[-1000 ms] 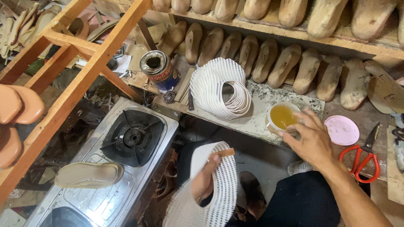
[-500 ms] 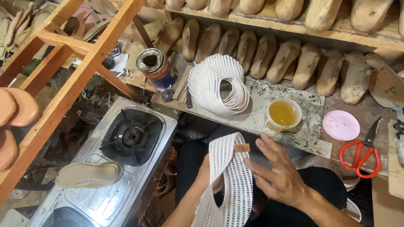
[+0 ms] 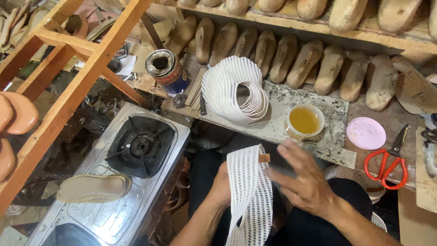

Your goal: The person holds a white mesh shoe upper on their lap, dips a finger into a cup of yellow adhesive, spreads it on a small wooden strap piece, and presses the strap against the edge of the upper. They repeat the gluing and pressing on other strap positions and set the finished upper aside with others.

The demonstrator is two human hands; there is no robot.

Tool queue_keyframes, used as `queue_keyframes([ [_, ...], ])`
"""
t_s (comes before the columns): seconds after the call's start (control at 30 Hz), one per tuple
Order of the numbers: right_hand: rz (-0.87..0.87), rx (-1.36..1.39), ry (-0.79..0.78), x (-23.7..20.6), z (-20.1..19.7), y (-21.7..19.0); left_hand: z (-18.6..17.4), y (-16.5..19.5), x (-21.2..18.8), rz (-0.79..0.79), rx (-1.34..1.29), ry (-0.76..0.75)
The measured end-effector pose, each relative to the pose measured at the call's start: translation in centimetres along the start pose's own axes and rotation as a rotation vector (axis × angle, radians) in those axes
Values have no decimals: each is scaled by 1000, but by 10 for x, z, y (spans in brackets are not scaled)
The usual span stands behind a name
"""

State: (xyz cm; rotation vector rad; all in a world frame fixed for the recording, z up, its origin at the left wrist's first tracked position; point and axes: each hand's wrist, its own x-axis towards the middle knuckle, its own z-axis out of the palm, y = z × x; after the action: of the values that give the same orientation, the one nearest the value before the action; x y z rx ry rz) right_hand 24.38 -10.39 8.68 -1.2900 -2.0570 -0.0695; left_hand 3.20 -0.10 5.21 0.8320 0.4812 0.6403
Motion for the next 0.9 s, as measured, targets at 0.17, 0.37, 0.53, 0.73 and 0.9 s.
queue_keyframes([
  [0.17, 41, -66, -23, -1, -8, 12, -3, 26, -2, 67, 154, 156],
  [0.37, 417, -360, -51, -1, -17, 69, -25, 26, -2, 141, 153, 240],
  [0.53, 516, -416, -107, -3, -10, 100, -61, -3, -2, 110, -126, 182],
  [0.73, 482, -322, -43, 5, -11, 90, -70, -35, -8, -214, -527, 569],
  [0.9, 349, -19, -8, 10, 4, 23, -40, -23, -5, -212, -347, 408],
])
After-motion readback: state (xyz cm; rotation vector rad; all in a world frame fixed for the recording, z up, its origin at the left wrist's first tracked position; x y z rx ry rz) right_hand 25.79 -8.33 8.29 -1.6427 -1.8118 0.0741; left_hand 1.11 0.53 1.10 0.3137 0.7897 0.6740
